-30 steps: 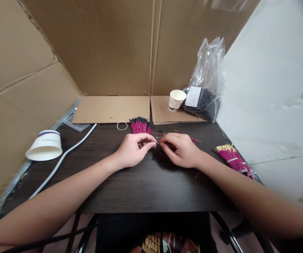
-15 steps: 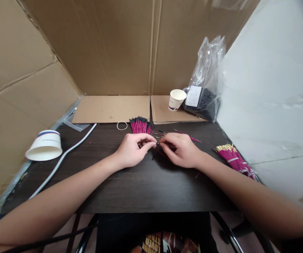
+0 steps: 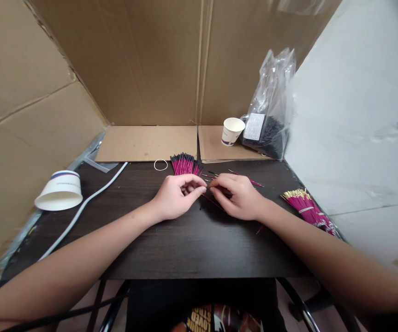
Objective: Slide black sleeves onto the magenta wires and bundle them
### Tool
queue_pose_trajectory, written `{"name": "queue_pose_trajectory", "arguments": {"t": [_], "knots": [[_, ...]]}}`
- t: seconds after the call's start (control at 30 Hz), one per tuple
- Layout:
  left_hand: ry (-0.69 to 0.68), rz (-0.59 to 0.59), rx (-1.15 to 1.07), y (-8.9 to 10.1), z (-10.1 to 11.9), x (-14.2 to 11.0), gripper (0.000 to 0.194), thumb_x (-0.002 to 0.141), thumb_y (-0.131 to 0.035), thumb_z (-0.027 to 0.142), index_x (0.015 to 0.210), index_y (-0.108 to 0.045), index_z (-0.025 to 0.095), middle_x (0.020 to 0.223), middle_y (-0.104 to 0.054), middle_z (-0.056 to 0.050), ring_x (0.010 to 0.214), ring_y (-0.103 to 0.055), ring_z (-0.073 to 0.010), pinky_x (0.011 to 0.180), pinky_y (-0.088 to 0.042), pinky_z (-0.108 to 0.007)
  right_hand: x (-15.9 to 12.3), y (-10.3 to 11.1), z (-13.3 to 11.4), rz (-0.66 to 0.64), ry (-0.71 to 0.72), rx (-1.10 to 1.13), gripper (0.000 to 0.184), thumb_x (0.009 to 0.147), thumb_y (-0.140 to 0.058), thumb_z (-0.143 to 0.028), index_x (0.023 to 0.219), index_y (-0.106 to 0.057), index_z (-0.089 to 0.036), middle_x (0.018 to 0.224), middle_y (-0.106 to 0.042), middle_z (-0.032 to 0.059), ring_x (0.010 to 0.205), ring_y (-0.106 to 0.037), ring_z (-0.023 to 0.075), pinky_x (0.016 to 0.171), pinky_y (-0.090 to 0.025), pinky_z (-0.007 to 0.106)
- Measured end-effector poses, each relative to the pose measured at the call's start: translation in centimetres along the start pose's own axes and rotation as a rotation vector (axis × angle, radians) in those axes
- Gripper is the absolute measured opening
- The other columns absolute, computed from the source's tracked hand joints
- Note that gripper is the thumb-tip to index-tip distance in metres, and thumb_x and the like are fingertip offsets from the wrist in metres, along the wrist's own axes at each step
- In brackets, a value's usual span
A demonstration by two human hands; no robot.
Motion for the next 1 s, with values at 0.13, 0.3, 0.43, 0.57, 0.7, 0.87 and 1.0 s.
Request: {"name": "queue_pose_trajectory", "arguments": {"t": [0.13,0.3,0.43,0.57,0.7,0.87,1.0], "knots": [[0.010,0.004,-0.043,0.2,0.4,0.0,0.039,0.091,-0.083,0.035,0.122,-0.077,0.012,0.109,-0.081,-0.013,0.072,-0.062,-0.0094,0.065,-0.053,-0.024,0.2,0.6,0.0,0.099,-0.087,0.048,0.018,0.109,-0.061,-0.023,0.104,-0.075,-0.012,0.099,-0.066,0.0085,0.089,-0.061,0.0102,0.081,-0.049,0.025],[0.044,-0.007,-0.021,0.0,0.1,0.0,0.036,0.090,-0.082,0.036,0.115,-0.079,0.011,0.094,-0.079,-0.010,0.067,-0.057,-0.0091,0.062,-0.049,-0.023,0.2,0.5,0.8,0.119,-0.255,0.192,0.026,0.110,-0.064,-0.033,0.104,-0.080,-0.014,0.096,-0.068,0.0074,0.086,-0.061,0.0096,0.079,-0.049,0.023],[0.055,-0.029,0.035,-0.3,-0.3,-0.1,0.035,0.092,-0.082,0.044,0.107,-0.084,0.013,0.072,-0.069,-0.003,0.061,-0.053,-0.0097,0.058,-0.044,-0.023,0.0,-0.7,2.0,0.062,-0.449,0.453,0.037,0.108,-0.068,-0.048,0.103,-0.077,-0.012,0.098,-0.073,0.0078,0.085,-0.065,0.0092,0.079,-0.053,0.021],[0.063,-0.050,0.065,-0.5,-0.5,-0.1,0.037,0.093,-0.080,0.049,0.102,-0.087,0.014,0.069,-0.070,-0.004,0.058,-0.048,-0.0093,0.055,-0.039,-0.024,-0.2,-1.7,2.4,-0.010,-0.576,0.701,0.052,0.103,-0.072,-0.062,0.101,-0.073,-0.010,0.091,-0.071,0.0076,0.074,-0.061,0.0071,0.072,-0.055,0.020],[0.057,-0.063,0.077,-0.6,-0.6,0.0,0.035,0.094,-0.079,0.048,0.100,-0.089,0.015,0.072,-0.074,-0.005,0.057,-0.048,-0.0092,0.055,-0.037,-0.024,-0.2,-1.9,2.6,-0.028,-0.629,0.761,0.059,0.098,-0.076,-0.068,0.104,-0.072,-0.010,0.093,-0.072,0.0087,0.069,-0.058,0.0056,0.066,-0.053,0.019],[0.071,-0.024,0.118,-0.1,-0.4,0.2,0.031,0.093,-0.078,0.045,0.094,-0.087,0.016,0.072,-0.074,-0.004,0.059,-0.050,-0.0103,0.057,-0.039,-0.025,-0.4,-1.8,3.2,-0.024,-0.629,0.677,0.055,0.101,-0.072,-0.063,0.115,-0.073,-0.009,0.100,-0.074,0.0101,0.070,-0.060,0.0067,0.065,-0.052,0.020],[0.042,0.117,0.271,1.5,-0.1,0.6,0.029,0.095,-0.074,0.042,0.083,-0.079,0.016,0.066,-0.069,-0.002,0.057,-0.050,-0.0103,0.061,-0.040,-0.027,-0.6,-0.5,3.4,0.004,-0.473,0.242,0.031,0.105,-0.067,-0.041,0.110,-0.075,-0.011,0.092,-0.071,0.0071,0.076,-0.060,0.0082,0.071,-0.046,0.021]]}}
Point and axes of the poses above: each hand's wrist, its own x-axis towards the middle knuckle, its own y-axis out of the back of the hand, z = x × y, the point moved 5 cm from there along x, towards the middle knuckle
